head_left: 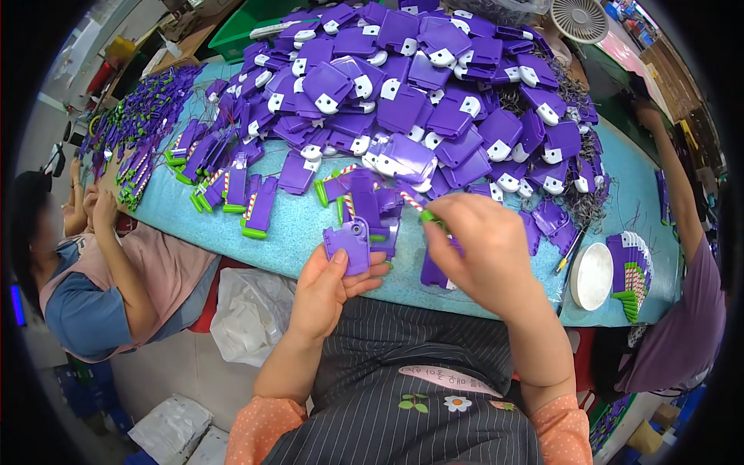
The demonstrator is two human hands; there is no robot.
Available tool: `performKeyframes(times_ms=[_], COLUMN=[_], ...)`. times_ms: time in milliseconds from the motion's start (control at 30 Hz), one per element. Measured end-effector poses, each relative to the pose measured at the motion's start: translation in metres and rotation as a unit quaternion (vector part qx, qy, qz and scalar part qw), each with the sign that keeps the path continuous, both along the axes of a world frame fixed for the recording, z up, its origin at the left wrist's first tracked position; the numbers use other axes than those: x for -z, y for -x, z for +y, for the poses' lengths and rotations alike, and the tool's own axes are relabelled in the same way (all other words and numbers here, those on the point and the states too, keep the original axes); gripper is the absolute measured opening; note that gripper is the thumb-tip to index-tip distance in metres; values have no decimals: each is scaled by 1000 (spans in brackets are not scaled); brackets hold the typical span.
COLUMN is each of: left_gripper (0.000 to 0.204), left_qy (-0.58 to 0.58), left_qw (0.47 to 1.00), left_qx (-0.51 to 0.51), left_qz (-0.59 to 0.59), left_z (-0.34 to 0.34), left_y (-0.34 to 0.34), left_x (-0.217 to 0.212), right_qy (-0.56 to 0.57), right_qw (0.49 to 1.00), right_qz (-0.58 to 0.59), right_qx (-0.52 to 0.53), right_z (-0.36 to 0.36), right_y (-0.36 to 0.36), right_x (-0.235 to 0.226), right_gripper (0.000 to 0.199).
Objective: The person sits at a table and assembles purple plastic toy parts by hand. They pick up a purple plastic body, insert a thin wire into it, and then attach a green plastic base to the bottom. The person repeats this assembly process for multiple units, placing the finished items on the table.
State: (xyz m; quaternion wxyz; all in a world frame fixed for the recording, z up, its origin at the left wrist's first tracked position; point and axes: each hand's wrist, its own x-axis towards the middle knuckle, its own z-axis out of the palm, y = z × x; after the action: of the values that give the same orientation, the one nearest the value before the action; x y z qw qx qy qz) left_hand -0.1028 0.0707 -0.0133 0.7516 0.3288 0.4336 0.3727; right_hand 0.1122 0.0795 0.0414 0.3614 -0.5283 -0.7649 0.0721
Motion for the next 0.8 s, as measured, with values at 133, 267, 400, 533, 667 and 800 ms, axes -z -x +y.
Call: performKeyframes(times_ms=[133, 267, 400, 533, 667, 800], left_gripper=[28, 15, 17, 20, 19, 22], left_qy=[-136, -556, -602, -598, -589, -510], left_qw=[982, 766, 686, 678, 673, 812], left_qx=[10, 27, 150, 129, 138, 4], left_qz=[132, 321, 380, 407, 424, 283], left_z=[-18, -10, 10, 10, 10, 7], left_y=[-4, -17, -29, -36, -34, -30], left_x=[-1, -6, 4, 12, 10, 5], right_qy=[135, 7, 33, 44, -5, 185], right_qw=[981, 999, 991, 987, 999, 863], right_qz=[136, -8, -116, -143, 43, 470], right_qx=[22, -36, -52, -55, -20, -29], right_z=[-12, -14, -17, -24, -36, -77], right_y=[-13, -16, -15, -14, -28, -36], right_x=[-15, 8, 7, -13, -50, -48], right_gripper=[13, 18, 22, 22, 20, 23])
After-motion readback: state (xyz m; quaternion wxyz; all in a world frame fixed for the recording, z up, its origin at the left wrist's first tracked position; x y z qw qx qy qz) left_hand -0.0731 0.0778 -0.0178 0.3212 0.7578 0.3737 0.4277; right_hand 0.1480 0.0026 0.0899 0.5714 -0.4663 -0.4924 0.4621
